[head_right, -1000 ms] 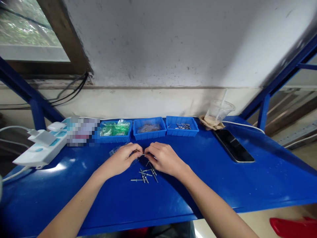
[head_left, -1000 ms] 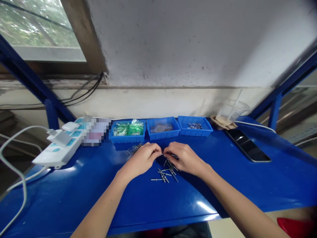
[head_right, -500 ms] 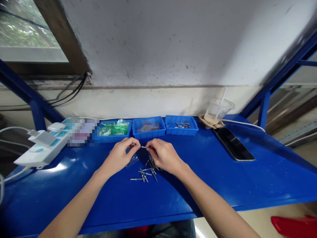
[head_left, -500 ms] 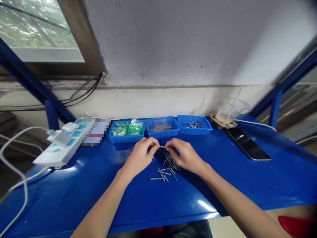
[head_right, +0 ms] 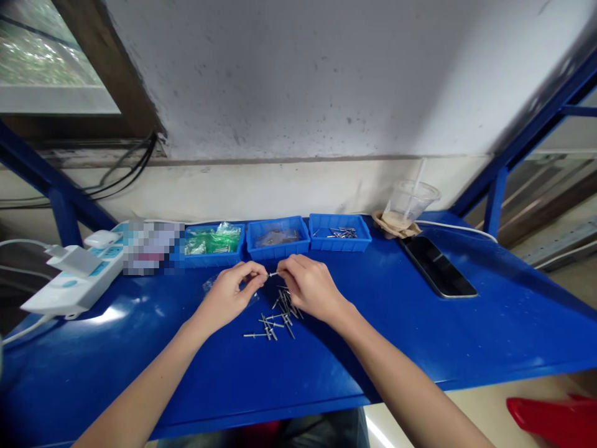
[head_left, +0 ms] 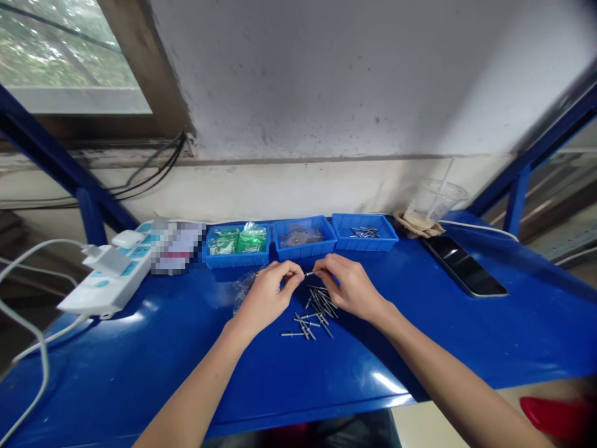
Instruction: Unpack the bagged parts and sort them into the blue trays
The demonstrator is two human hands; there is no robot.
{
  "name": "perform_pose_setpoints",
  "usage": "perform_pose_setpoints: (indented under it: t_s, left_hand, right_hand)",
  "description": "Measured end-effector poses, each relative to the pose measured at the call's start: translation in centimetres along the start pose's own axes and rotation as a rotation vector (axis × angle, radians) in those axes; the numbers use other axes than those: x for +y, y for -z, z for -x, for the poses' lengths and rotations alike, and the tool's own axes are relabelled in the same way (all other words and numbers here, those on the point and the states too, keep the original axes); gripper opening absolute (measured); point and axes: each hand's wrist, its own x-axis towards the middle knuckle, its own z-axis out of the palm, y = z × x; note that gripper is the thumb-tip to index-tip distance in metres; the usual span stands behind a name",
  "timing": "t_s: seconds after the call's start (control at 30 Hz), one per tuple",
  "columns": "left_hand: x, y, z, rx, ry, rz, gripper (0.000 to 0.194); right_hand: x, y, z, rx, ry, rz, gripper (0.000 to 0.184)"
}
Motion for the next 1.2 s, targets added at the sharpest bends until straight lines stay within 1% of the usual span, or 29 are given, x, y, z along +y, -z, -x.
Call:
perform_pose_setpoints:
  t_s: [0.07,0.13,0.2,0.23,0.27,0.3,0.33,0.37,0.4,0.43,0.5,0.57,0.67,0.73,0.8,0.87,0.93,1.03,1.1,1.2]
  left_hand:
    - [0.0,0.2,0.1,-0.036,0.022,-0.045,0.016]
    - [-0.1,0.4,0.4,-0.156,0.014,-0.114,0.019]
    - [-0.2,0.4,0.7,-0.288,-0.017,-0.176,0.018]
    - [-0.1,0.3,0.8,-0.332,-0.028,-0.199,0.018]
    - [-0.1,0.1,0.9,-0.350,-0.031,-0.218,0.018]
    - [0.1,-0.2,0.9,-0.343,-0.026,-0.238,0.018]
    - [0.2,-0.5,0.9,-0.315,-0.015,-0.263,0.020]
    - [0.3,-0.8,0.9,-0.275,0.001,-0.291,0.022]
    - [0.4,-1.0,0.8,-0.233,0.018,-0.319,0.022]
    - [0.5,-1.3,0.8,-0.199,0.032,-0.342,0.022]
    - [0.4,-1.6,0.7,-0.175,0.038,-0.371,0.020]
    - [0.2,-1.7,0.6,-0.168,0.021,-0.390,0.015]
    - [-0.4,-1.5,0.7,-0.131,-0.016,-0.424,0.007]
    - [-0.7,-1.3,0.7,-0.124,-0.031,-0.431,0.008]
    - [-0.9,-1.0,0.6,-0.126,-0.035,-0.407,0.009]
    - [-1.1,-0.7,0.4,-0.122,-0.037,-0.347,0.010]
    - [-1.1,-0.5,0.3,-0.116,-0.049,-0.269,0.011]
    - [-0.9,-0.4,0.1,-0.091,-0.066,-0.157,0.011]
    - [-0.7,-0.4,0.1,-0.058,-0.049,-0.093,0.011]
    - [-0.5,-0.7,0.2,-0.007,-0.006,-0.042,0.018]
  right_hand:
    - [1.1,0.9,-0.1,0.066,-0.066,-0.008,0.010]
    - [3.0,2.1,0.0,0.197,-0.178,0.037,0.010]
    - [5.3,3.3,0.3,0.373,-0.348,0.155,0.016]
    - [6.4,3.9,0.5,0.453,-0.457,0.244,0.020]
    - [7.4,4.3,0.7,0.502,-0.568,0.330,0.023]
    - [8.2,4.5,0.8,0.512,-0.668,0.401,0.025]
    - [8.8,4.6,1.0,0.493,-0.749,0.450,0.026]
    - [9.1,4.6,1.0,0.453,-0.804,0.474,0.028]
    - [9.1,4.4,1.0,0.405,-0.827,0.472,0.030]
    - [8.8,4.0,1.0,0.363,-0.819,0.452,0.032]
    - [7.5,3.0,0.6,0.304,-0.723,0.368,0.033]
    - [5.6,1.9,0.3,0.223,-0.556,0.238,0.030]
    - [2.8,0.4,-0.1,0.030,-0.300,0.062,0.025]
    - [1.6,-0.3,-0.1,-0.095,-0.179,0.003,0.022]
    - [0.9,-0.7,-0.1,-0.173,-0.099,-0.013,0.021]
    - [0.6,-0.9,0.0,-0.199,-0.038,-0.003,0.019]
    - [0.5,-0.9,0.0,-0.191,0.016,0.015,0.015]
    - [0.3,-0.9,0.0,-0.151,0.071,0.051,0.014]
    - [0.2,-0.7,-0.1,-0.122,0.089,0.086,0.017]
    - [0.4,0.3,-0.2,-0.062,0.096,0.099,0.019]
